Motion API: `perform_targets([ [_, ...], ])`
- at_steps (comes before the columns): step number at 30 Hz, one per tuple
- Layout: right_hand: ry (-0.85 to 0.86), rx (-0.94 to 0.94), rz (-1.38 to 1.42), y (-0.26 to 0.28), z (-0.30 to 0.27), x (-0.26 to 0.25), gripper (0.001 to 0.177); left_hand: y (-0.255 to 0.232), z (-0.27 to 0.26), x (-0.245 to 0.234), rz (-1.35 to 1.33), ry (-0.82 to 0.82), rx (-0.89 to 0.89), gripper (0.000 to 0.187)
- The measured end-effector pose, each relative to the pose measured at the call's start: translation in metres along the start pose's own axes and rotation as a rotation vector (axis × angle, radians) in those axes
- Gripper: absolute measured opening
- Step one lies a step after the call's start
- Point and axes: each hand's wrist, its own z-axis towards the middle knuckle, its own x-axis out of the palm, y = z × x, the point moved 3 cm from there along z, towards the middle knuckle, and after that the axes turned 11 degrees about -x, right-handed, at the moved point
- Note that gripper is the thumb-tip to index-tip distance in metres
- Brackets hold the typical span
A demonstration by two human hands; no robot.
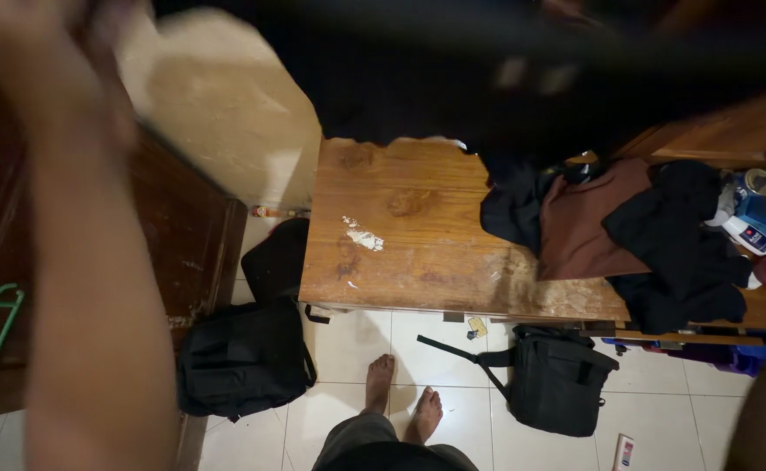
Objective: The person folds a white pair of shorts and two black shirts on a wooden dresser. They smooth each item, fold the sides and bottom up, and place the finished folds on a nearby bed.
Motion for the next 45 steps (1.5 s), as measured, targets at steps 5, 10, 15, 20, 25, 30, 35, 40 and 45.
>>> perform_targets([
  [5,0.182,-0.276,0.318,0.044,0.062,0.008,0.01,0.107,-0.084,-0.082,-0.018,0.052,-0.256,0.012],
  [10,-0.051,-0.109,0.207,-0.026,-0.027,-0.035,0.01,0.214,-0.179,-0.152,0.229,-0.095,-0.685,0.019],
  [15,-0.179,0.153,0.09,-0.055,-0.087,-0.054,0.01,0.271,-0.236,-0.193,0.205,-0.181,-0.878,0.011],
  [20,-0.1,0.204,-0.056,-0.045,-0.109,-0.066,0.016,0.277,-0.267,-0.219,0.231,-0.224,-0.894,0.009],
  [25,0.077,0.237,-0.377,-0.035,-0.109,-0.087,0.02,0.255,-0.286,-0.234,0.333,-0.17,-0.867,0.01],
  [30,0.334,0.446,-0.811,-0.058,-0.114,-0.078,0.041,0.239,-0.294,-0.209,0.962,-0.062,-0.835,0.019],
  [35,0.367,0.503,-0.914,-0.08,-0.129,-0.063,0.045,0.248,-0.295,-0.17,1.134,-0.044,-1.001,0.022],
  [40,0.32,0.5,-0.809,-0.094,-0.134,-0.054,0.036,0.266,-0.299,-0.156,0.898,-0.16,-1.133,0.021],
  [45,0.256,0.351,-0.553,-0.086,-0.115,-0.072,0.024,0.264,-0.281,-0.164,0.662,-0.22,-0.86,0.017],
])
